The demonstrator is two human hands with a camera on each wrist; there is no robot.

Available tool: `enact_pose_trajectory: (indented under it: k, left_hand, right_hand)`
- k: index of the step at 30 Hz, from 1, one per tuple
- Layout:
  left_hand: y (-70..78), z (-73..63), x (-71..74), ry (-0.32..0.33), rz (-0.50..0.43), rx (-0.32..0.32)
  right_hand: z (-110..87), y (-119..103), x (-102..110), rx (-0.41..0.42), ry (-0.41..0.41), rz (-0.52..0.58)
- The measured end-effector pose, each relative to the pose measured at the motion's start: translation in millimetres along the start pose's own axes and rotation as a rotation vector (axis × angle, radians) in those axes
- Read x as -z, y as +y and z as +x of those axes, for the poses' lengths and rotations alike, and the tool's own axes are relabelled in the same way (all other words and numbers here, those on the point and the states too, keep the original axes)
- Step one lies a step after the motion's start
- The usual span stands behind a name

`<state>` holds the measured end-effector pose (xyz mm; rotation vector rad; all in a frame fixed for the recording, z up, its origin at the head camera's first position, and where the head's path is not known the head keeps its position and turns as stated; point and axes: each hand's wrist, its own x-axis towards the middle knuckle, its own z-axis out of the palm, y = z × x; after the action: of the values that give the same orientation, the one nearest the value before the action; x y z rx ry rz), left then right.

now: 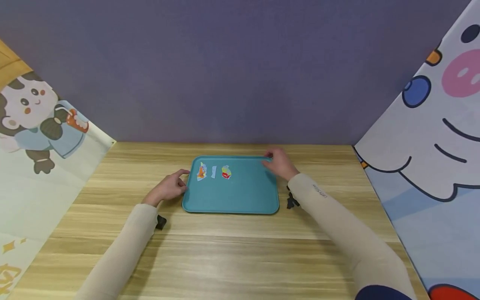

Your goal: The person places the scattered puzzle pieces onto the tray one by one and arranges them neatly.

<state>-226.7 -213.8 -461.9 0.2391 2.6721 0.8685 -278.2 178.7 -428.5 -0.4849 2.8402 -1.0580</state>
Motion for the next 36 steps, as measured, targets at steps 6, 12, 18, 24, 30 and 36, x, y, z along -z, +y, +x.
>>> enact_pose_trajectory:
  k: [6, 12, 18, 24, 30, 36]
  left_hand:
    - [-0.6, -0.5, -0.5, 0.002, -0.002, 0.01]
    - [0.2, -1.9, 0.1, 0.009, -0.005, -0.007]
    - [-0.4, -2.5, -0.1, 0.024, -0.004, -0.006]
    - [-0.4, -2.0, 0.4, 0.02, 0.008, -0.011]
    - [-0.4, -1.6, 0.4, 0.016, 0.008, -0.015]
    - [-0.5, 0.2, -0.7, 0.009, 0.002, -0.011]
  right_hand:
    - [-9.4, 28, 10, -0.076, -0.009, -0.013]
    - [-23.4, 53, 22, -0.14, -0.009, 0.004]
    - [-36.6, 72, 25, -0.155, -0.035, -0.025]
    - [-43.0, 80, 22, -0.164, -0.064, -0.083]
    - [-45.6, 81, 17, -0.148, -0.033, -0.103]
    - [-48.9, 76, 14, -0.143, -0.006, -0.101]
